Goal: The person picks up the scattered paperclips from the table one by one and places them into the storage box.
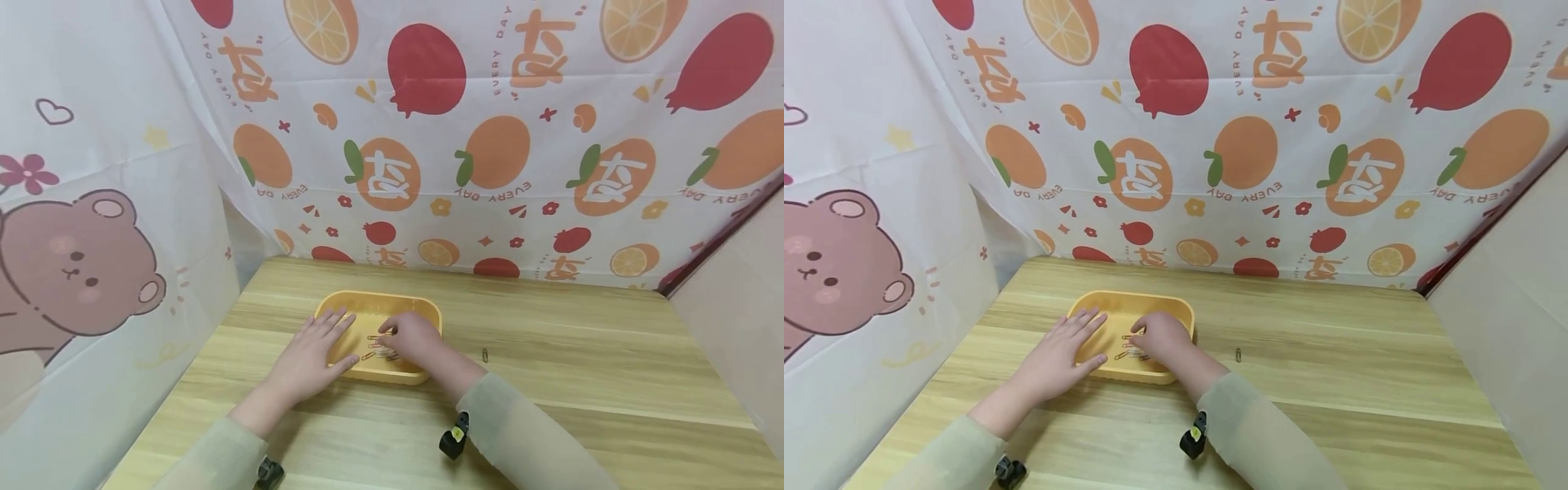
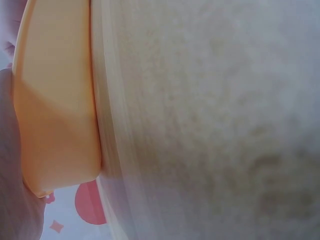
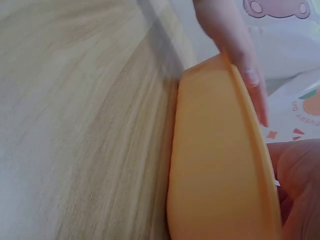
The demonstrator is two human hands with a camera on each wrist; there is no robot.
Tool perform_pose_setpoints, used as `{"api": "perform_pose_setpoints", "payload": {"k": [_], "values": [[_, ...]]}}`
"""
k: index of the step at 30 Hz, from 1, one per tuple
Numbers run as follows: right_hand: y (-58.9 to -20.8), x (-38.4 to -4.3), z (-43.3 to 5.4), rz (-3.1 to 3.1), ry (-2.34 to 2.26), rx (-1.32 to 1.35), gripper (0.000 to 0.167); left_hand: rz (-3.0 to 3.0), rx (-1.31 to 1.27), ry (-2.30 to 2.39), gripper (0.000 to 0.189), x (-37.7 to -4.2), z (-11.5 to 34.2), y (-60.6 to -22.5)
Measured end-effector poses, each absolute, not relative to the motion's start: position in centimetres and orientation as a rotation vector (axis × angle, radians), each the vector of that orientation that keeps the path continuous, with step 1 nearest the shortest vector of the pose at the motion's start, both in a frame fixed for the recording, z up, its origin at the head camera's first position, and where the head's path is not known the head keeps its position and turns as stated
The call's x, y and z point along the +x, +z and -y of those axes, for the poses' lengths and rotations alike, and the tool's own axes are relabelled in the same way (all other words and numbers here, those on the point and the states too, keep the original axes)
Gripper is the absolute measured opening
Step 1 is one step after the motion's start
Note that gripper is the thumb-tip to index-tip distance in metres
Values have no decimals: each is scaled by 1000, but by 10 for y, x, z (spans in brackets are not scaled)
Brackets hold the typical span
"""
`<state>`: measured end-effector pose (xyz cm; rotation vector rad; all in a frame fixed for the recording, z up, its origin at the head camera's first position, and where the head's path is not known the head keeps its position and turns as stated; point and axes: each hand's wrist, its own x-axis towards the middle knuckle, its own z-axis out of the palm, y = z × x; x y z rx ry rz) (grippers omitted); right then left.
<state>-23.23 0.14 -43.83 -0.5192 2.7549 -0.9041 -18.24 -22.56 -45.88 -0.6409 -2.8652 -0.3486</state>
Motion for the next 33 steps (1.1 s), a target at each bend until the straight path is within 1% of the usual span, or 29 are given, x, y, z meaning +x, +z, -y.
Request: {"api": "perform_pose_setpoints", "payload": {"k": [5, 12, 17, 26, 33], "values": [[-431, -228, -8, -2733, -1024, -496, 27, 2873, -634, -349, 77, -183, 226, -462], [-428, -224, -21, -2759, -1172, -456, 26, 2877, -622, -347, 78, -184, 227, -463], [-428, -223, -35, -2757, -1275, -375, 27, 2896, -616, -353, 78, -184, 227, -461], [-429, -221, -67, -2714, -1407, -181, 26, 2889, -614, -367, 77, -185, 227, -461], [-440, -222, -98, -2775, -1463, -191, 24, 2877, -616, -377, 77, -183, 227, -462]]}}
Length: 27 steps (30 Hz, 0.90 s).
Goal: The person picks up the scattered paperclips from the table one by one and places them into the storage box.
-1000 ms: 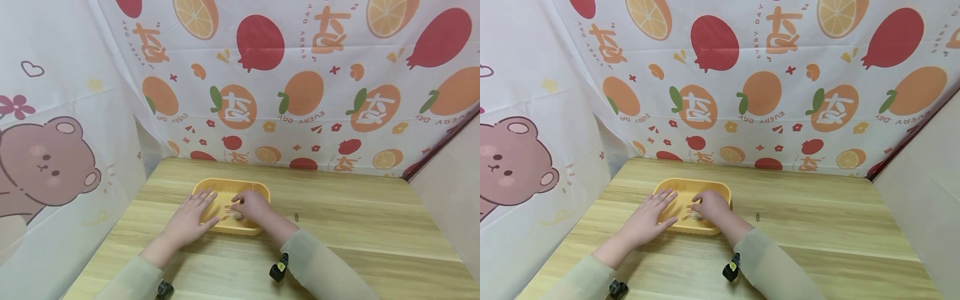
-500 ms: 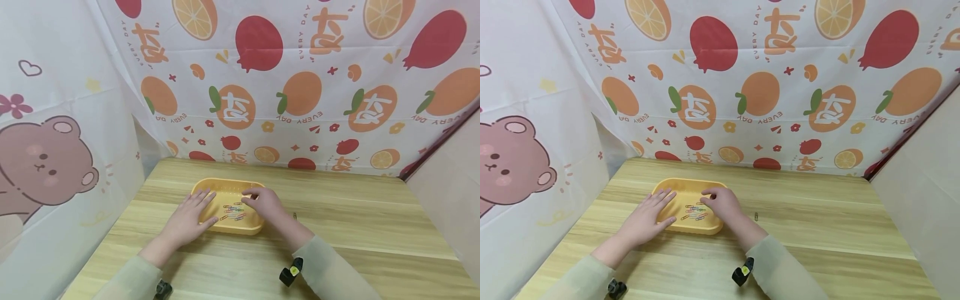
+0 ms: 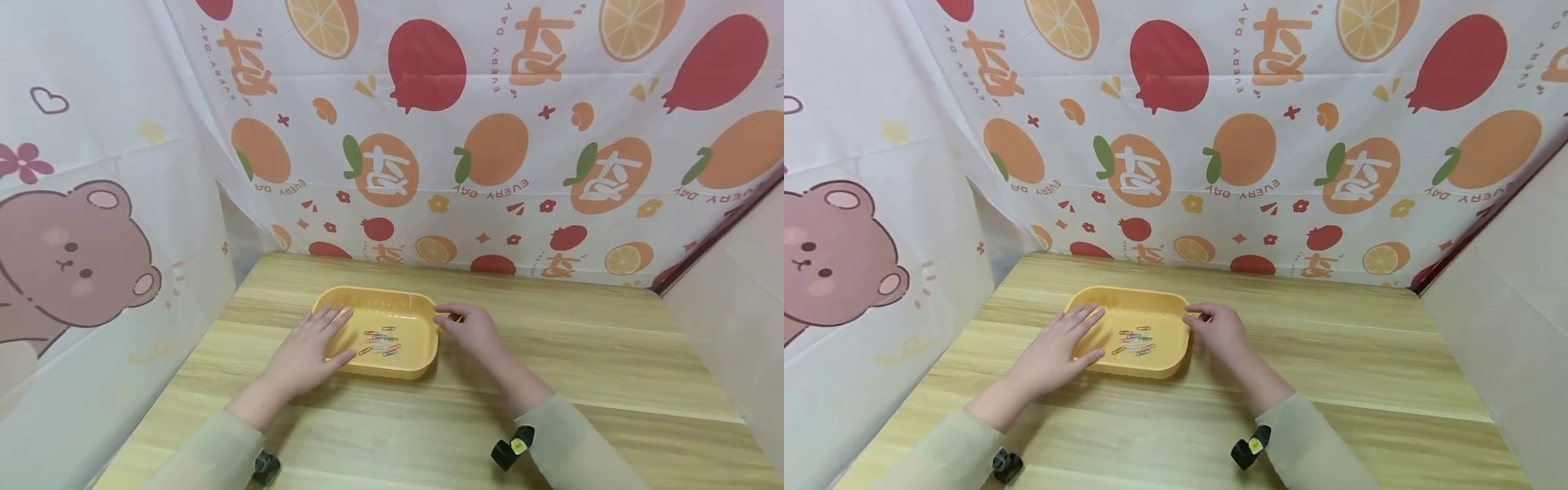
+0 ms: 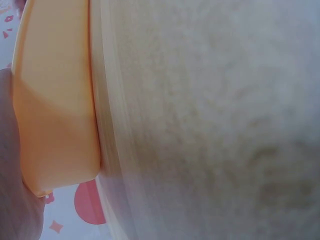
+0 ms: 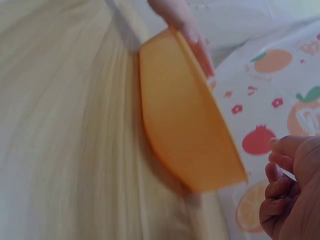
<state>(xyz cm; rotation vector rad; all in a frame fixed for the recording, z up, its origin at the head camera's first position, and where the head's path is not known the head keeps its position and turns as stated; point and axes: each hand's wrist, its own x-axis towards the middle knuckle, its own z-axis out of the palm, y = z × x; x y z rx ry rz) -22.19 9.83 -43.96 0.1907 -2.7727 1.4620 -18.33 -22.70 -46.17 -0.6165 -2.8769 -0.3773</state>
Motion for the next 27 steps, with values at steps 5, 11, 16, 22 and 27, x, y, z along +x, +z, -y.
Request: {"api": "perform_pose_setpoints", "payload": {"k": [5, 11, 16, 22, 27], "values": [[-449, -222, -122, 2780, 1485, 186, 26, 2872, -621, -382, 78, -184, 226, -460], [-462, -220, -150, 2825, 1511, 114, 30, 2889, -613, -371, 78, -184, 226, -460], [-476, -216, -170, 2856, 1469, 75, 30, 2879, -619, -376, 79, -185, 226, -460], [-484, -210, -183, 2897, 1389, 67, 29, 2893, -617, -365, 79, -184, 227, -461], [-487, -209, -185, 2909, 1308, 88, 27, 2883, -624, -383, 78, -183, 227, -461]]}}
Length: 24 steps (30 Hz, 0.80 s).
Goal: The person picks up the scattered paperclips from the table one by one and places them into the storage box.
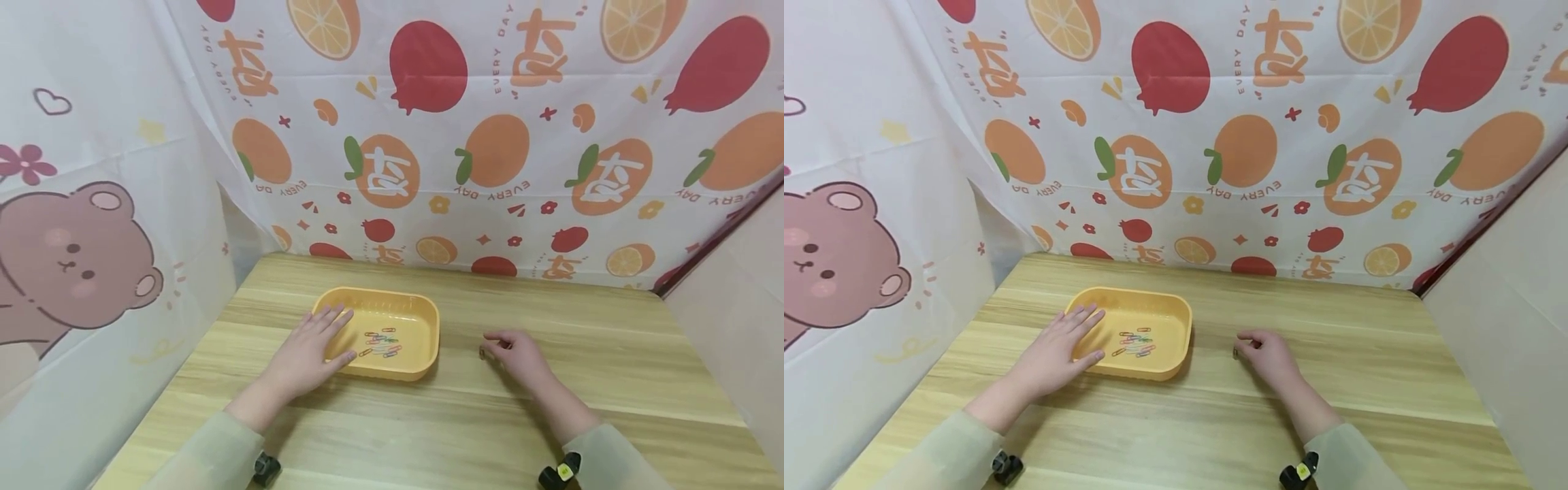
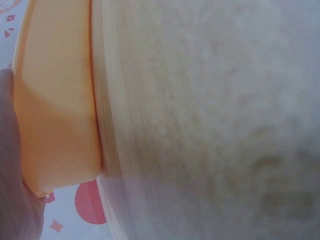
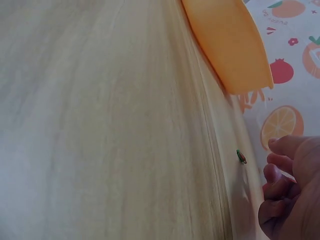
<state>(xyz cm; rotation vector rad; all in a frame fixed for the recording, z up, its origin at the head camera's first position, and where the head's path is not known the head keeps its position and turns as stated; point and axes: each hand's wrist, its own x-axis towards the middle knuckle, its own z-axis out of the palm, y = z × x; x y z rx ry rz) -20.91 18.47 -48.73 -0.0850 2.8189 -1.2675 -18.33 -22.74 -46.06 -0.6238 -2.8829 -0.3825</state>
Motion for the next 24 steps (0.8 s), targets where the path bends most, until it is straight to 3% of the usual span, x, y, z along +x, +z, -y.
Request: {"api": "perform_pose_setpoints", "payload": {"k": [24], "values": [[-489, -202, -176, -2939, -968, -66, 19, 2907, -618, -376, 78, -183, 227, -461]]}}
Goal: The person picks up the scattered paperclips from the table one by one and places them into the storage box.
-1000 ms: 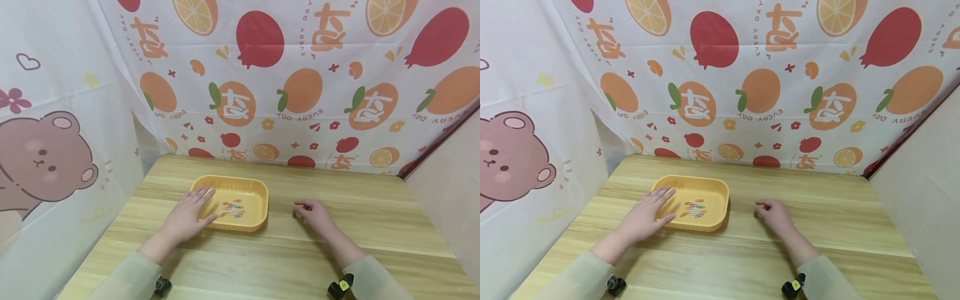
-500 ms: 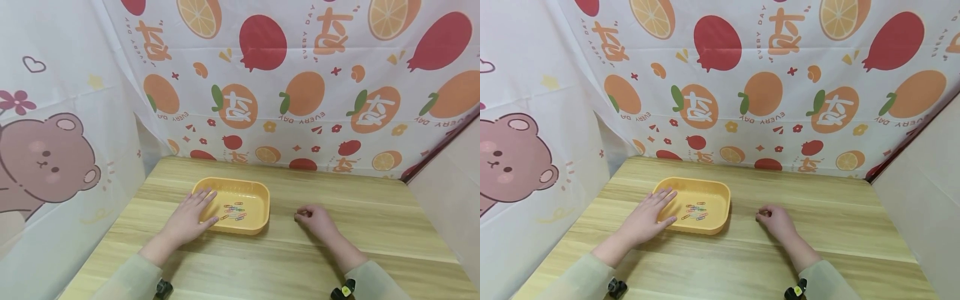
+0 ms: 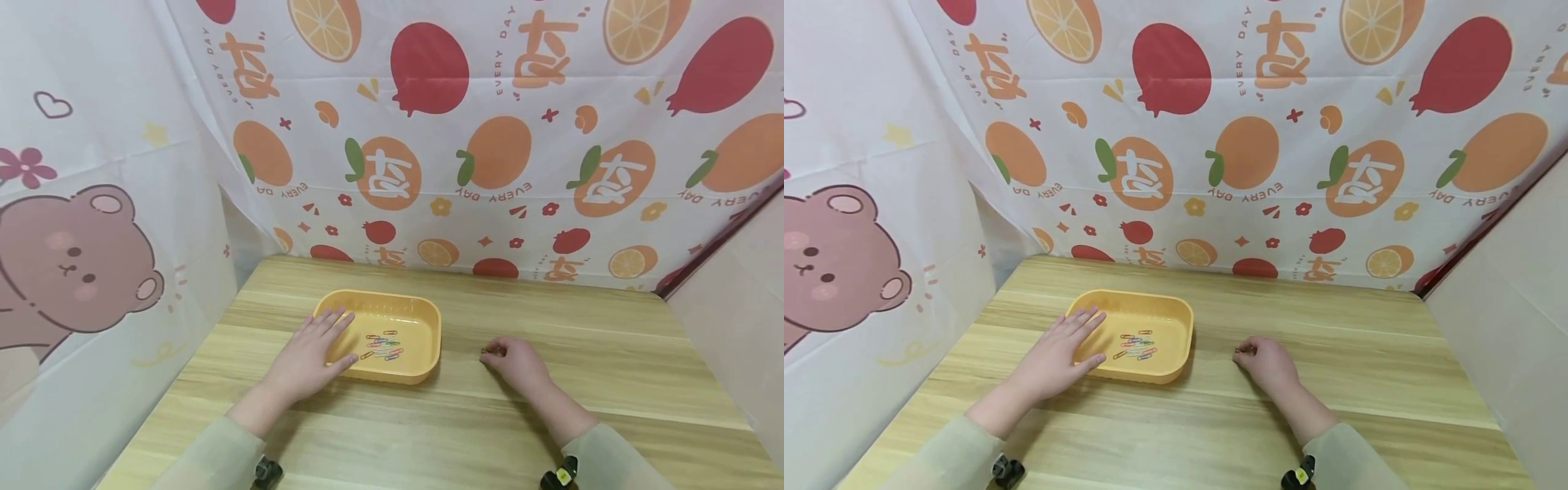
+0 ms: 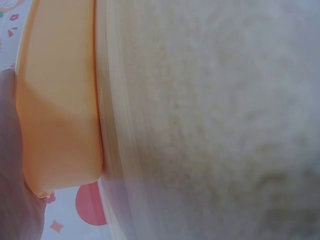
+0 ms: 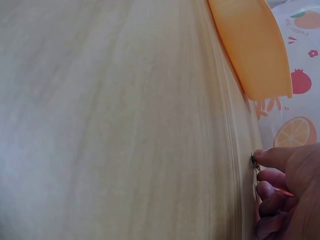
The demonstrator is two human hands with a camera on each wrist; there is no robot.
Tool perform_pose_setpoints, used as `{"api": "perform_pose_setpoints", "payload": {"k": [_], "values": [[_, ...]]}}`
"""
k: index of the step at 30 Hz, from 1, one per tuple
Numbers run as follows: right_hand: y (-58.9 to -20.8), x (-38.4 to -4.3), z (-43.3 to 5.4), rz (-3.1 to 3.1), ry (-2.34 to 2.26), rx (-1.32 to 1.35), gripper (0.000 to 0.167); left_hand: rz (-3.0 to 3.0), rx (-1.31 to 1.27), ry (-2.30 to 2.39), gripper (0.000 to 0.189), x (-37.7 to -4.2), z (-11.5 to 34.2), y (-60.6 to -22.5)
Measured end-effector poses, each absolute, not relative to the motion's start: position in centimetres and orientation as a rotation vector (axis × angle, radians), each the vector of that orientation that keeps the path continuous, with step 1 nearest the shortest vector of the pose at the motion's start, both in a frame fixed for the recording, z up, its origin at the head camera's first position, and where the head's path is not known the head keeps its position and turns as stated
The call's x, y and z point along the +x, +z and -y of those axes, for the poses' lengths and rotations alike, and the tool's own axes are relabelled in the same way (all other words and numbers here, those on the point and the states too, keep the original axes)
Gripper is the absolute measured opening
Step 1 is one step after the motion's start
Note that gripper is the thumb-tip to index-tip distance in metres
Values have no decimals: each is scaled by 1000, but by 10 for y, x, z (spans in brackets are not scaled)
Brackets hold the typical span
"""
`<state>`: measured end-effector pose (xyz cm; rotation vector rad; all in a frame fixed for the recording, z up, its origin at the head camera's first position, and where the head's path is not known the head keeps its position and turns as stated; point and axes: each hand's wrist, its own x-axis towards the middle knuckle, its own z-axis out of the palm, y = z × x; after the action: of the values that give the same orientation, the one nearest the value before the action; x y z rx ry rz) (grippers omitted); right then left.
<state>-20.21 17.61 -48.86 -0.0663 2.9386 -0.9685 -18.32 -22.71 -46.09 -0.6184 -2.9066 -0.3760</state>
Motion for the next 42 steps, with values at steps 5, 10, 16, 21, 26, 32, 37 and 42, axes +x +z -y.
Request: {"api": "perform_pose_setpoints", "payload": {"k": [5, 10, 16, 21, 26, 32, 37, 42], "values": [[-488, -203, -177, -2952, -959, -100, 11, 2905, -618, -374, 79, -183, 227, -460], [-489, -205, -178, -2956, -945, -112, 5, 2901, -614, -376, 79, -183, 227, -459], [-487, -206, -178, -2928, -948, -70, 4, 2886, -608, -385, 78, -183, 226, -458], [-485, -204, -178, -2925, -939, -65, 5, 2891, -607, -389, 78, -183, 226, -459], [-484, -204, -179, -2910, -943, -47, 6, 2901, -608, -379, 79, -184, 227, -460], [-486, -205, -182, -2907, -967, -65, 7, 2907, -604, -382, 78, -183, 226, -459], [-487, -205, -184, -2905, -992, -90, 8, 2912, -602, -376, 79, -183, 226, -459], [-486, -207, -186, -2898, -1007, -77, 11, 2917, -599, -382, 78, -183, 226, -459]]}}
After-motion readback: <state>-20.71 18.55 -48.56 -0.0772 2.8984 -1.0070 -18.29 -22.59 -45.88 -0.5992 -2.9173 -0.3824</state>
